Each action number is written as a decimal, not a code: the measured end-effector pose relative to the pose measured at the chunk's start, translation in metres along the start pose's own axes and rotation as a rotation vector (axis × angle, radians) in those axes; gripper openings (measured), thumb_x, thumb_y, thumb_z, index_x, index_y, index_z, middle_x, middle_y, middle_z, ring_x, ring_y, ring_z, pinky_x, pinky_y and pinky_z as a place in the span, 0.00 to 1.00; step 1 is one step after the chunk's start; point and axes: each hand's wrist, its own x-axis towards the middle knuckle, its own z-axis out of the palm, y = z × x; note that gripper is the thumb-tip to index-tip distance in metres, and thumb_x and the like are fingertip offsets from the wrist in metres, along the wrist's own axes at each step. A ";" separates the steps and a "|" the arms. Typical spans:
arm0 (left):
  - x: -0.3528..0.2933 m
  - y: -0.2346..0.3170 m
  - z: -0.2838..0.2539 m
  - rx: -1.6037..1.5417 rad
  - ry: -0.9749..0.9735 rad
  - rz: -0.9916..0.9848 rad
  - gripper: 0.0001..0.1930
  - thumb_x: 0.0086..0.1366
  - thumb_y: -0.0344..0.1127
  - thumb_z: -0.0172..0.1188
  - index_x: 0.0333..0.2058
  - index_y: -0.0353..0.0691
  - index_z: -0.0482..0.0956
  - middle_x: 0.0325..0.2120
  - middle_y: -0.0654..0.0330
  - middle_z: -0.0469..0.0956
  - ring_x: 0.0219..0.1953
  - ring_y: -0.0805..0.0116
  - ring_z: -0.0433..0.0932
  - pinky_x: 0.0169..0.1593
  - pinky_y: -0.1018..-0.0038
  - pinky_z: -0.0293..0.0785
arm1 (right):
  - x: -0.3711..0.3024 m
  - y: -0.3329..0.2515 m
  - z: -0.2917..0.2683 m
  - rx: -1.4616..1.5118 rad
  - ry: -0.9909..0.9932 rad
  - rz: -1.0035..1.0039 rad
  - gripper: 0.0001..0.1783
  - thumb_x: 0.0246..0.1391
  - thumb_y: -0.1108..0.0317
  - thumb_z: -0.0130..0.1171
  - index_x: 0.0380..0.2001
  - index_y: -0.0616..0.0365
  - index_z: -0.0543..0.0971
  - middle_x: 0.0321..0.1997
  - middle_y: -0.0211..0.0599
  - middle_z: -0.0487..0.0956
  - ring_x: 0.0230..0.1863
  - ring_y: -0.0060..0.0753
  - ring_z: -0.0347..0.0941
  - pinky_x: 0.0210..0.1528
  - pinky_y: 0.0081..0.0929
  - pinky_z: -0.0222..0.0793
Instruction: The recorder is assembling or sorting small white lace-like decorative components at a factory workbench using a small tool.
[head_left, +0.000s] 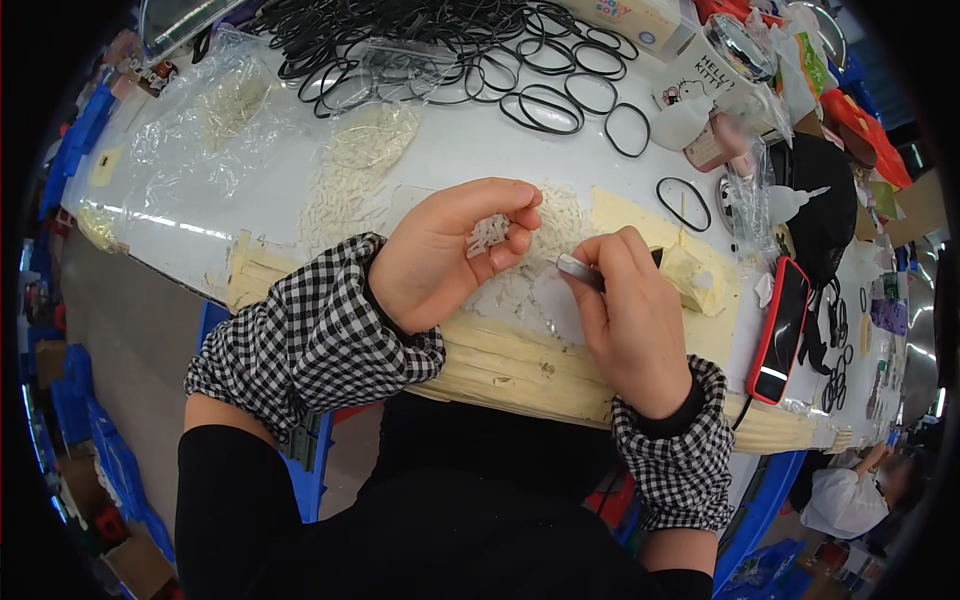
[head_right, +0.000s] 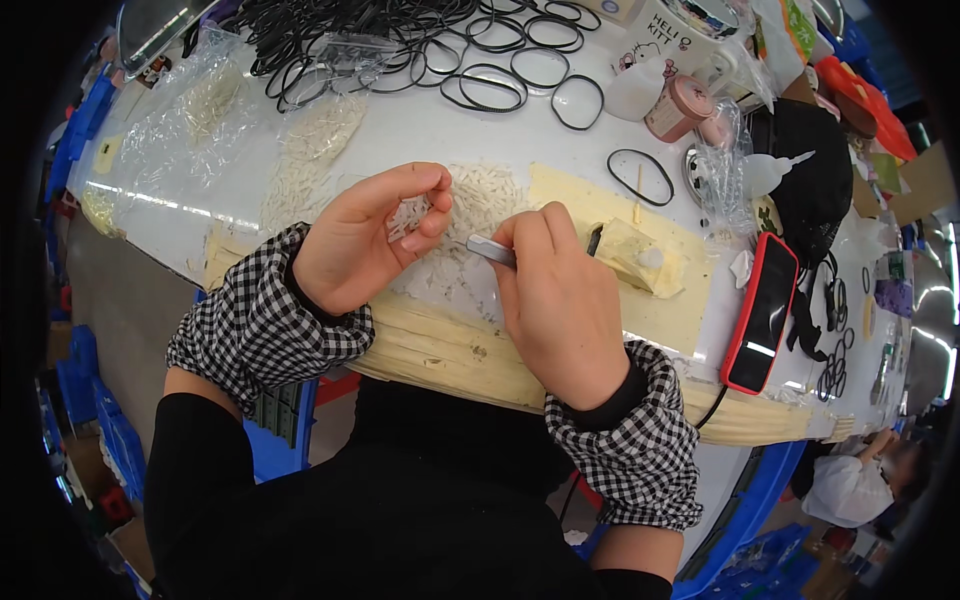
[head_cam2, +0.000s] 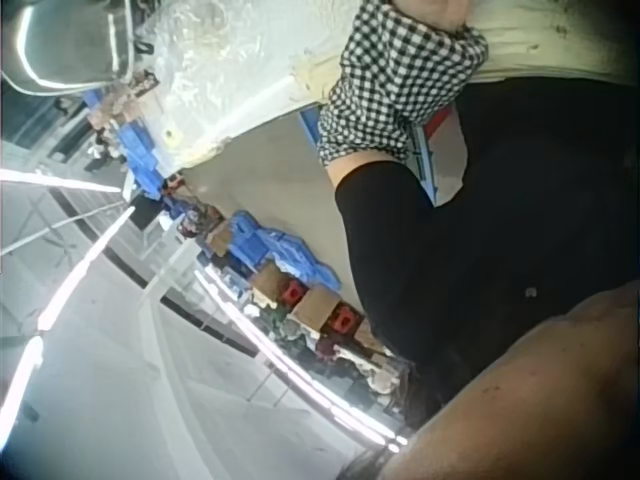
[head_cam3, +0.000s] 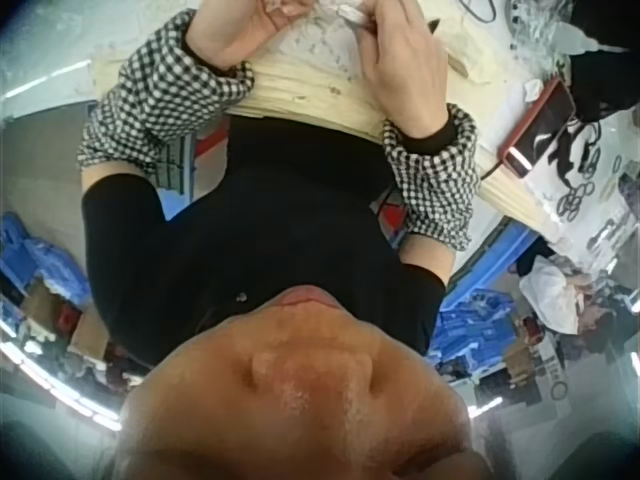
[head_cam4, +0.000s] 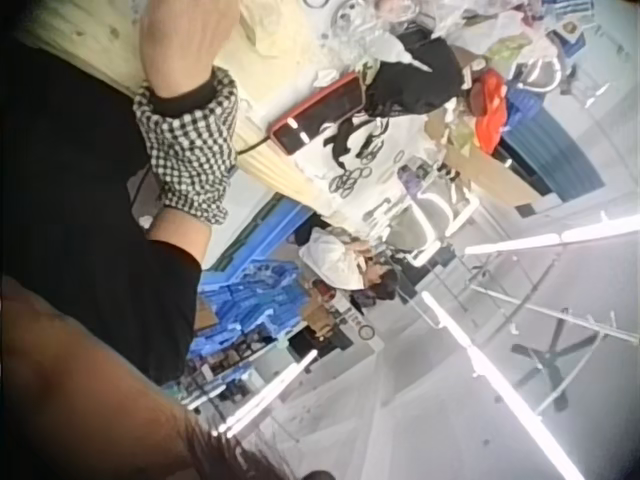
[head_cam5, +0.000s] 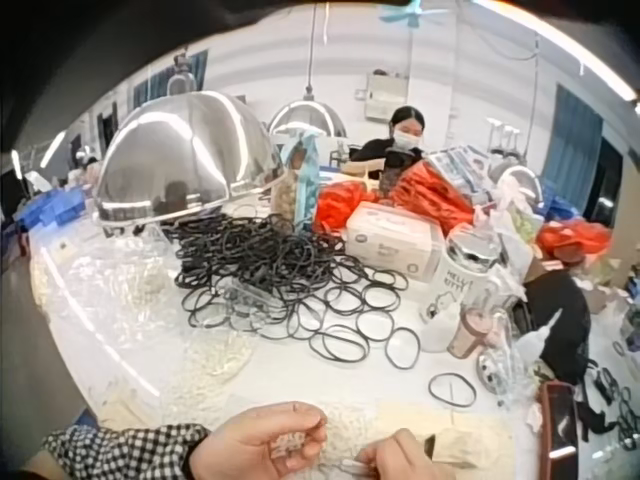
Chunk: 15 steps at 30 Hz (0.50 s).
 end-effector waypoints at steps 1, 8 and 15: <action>-0.001 0.001 0.003 0.059 0.014 -0.035 0.08 0.65 0.35 0.54 0.37 0.36 0.73 0.30 0.65 0.71 0.29 0.79 0.66 0.30 0.83 0.63 | 0.002 0.000 -0.002 0.040 0.042 -0.007 0.10 0.46 0.77 0.58 0.33 0.60 0.70 0.29 0.40 0.70 0.28 0.44 0.72 0.27 0.34 0.67; -0.003 -0.004 0.002 0.180 -0.241 -0.055 0.09 0.67 0.36 0.54 0.38 0.36 0.74 0.27 0.68 0.70 0.25 0.83 0.62 0.28 0.86 0.58 | 0.004 -0.007 -0.008 0.324 0.136 0.045 0.07 0.49 0.80 0.58 0.31 0.62 0.71 0.26 0.36 0.73 0.23 0.31 0.69 0.25 0.23 0.64; -0.004 -0.005 0.000 0.164 -0.317 -0.063 0.09 0.68 0.38 0.53 0.37 0.37 0.73 0.25 0.70 0.68 0.24 0.83 0.61 0.28 0.86 0.57 | 0.002 -0.009 -0.006 0.457 0.165 0.088 0.07 0.49 0.76 0.63 0.31 0.62 0.75 0.24 0.29 0.73 0.21 0.14 0.65 0.22 0.13 0.60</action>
